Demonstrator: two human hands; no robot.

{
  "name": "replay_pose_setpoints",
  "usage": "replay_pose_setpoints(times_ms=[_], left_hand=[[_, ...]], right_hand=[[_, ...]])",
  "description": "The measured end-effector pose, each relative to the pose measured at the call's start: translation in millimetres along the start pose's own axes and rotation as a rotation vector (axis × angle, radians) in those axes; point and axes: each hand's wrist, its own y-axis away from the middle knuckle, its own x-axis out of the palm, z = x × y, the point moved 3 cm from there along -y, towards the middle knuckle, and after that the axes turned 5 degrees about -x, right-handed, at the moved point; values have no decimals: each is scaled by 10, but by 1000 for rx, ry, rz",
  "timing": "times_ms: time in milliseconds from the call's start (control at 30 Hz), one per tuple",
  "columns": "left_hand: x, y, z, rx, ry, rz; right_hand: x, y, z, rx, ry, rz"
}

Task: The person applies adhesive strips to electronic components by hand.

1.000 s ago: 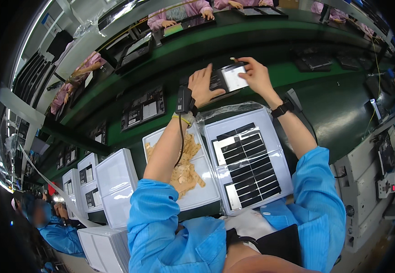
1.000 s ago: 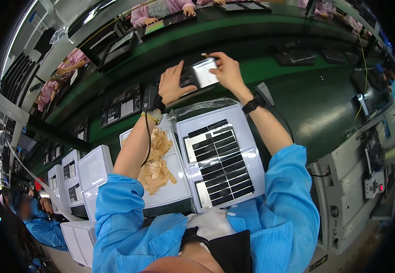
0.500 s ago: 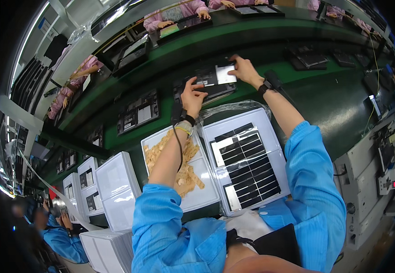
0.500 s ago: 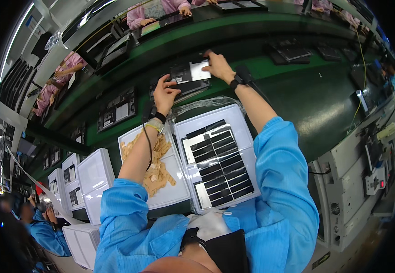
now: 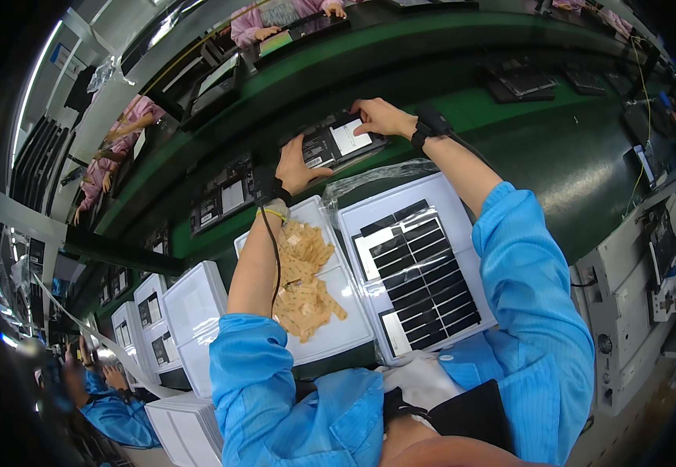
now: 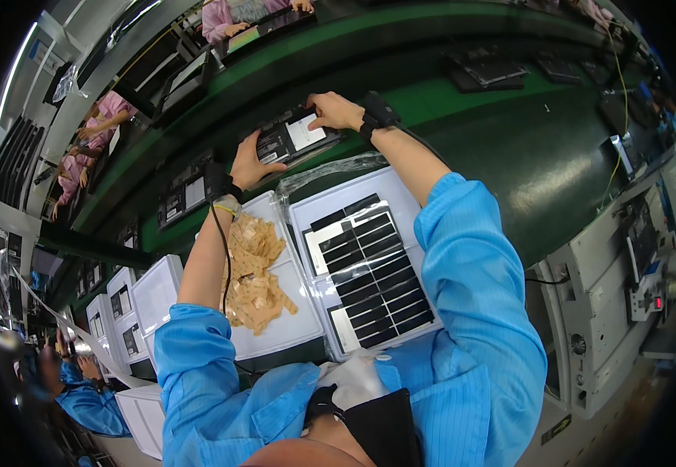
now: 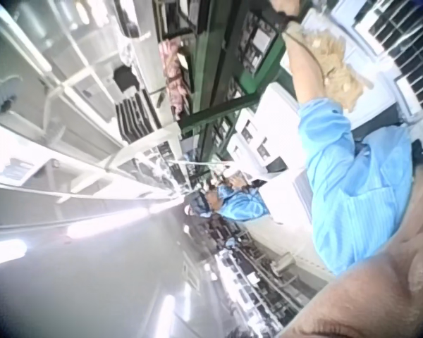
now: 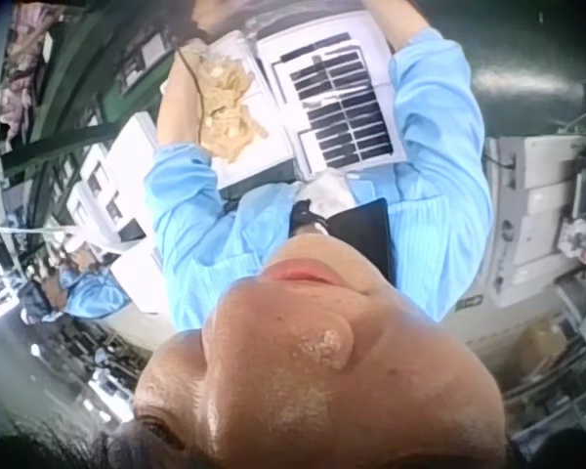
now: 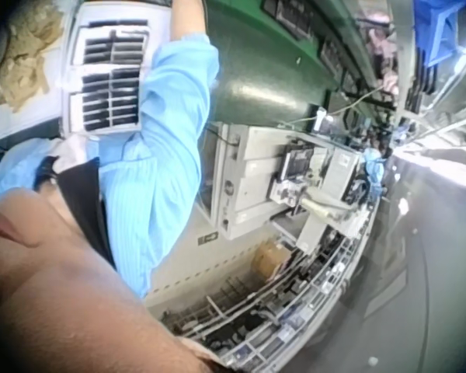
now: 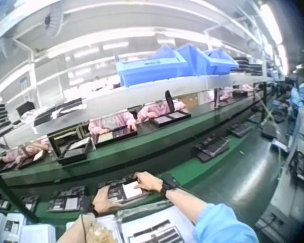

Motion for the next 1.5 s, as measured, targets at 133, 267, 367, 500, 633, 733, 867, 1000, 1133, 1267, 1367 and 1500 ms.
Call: replay_pose_setpoints(times_ms=[133, 267, 367, 500, 633, 733, 867, 1000, 1133, 1267, 1367, 1500], left_hand=[[-51, 9, 44, -3, -116, 24], [-60, -10, -8, 14, -84, 51], [-85, -48, -87, 12, -163, 83], [-143, -90, -36, -49, -251, 167], [-133, -140, 8, -31, -314, 189], [-102, -166, 104, -13, -360, 129], [-21, -148, 319, 54, -408, 104], [-19, -152, 311, 125, -277, 160], [278, 22, 387, 18, -186, 9], [429, 116, 486, -1, -197, -39], [471, 73, 453, -11, -162, -61], [421, 127, 466, 13, -127, -119]], right_hand=[[108, -51, 100, -6, 58, 25], [62, -53, 39, 11, 18, 47], [20, -29, 17, 2, 74, 101], [84, 154, 132, -127, 258, 170], [146, 150, 117, -176, 257, 125], [159, 44, 106, -230, 228, 123], [125, -18, 243, -235, 210, 163], [178, 49, 242, -220, 195, 214], [305, 119, 277, -249, 462, 260], [313, 83, 602, -248, 558, 322], [453, 25, 783, -307, 483, 422], [560, -31, 885, -333, 526, 397]])
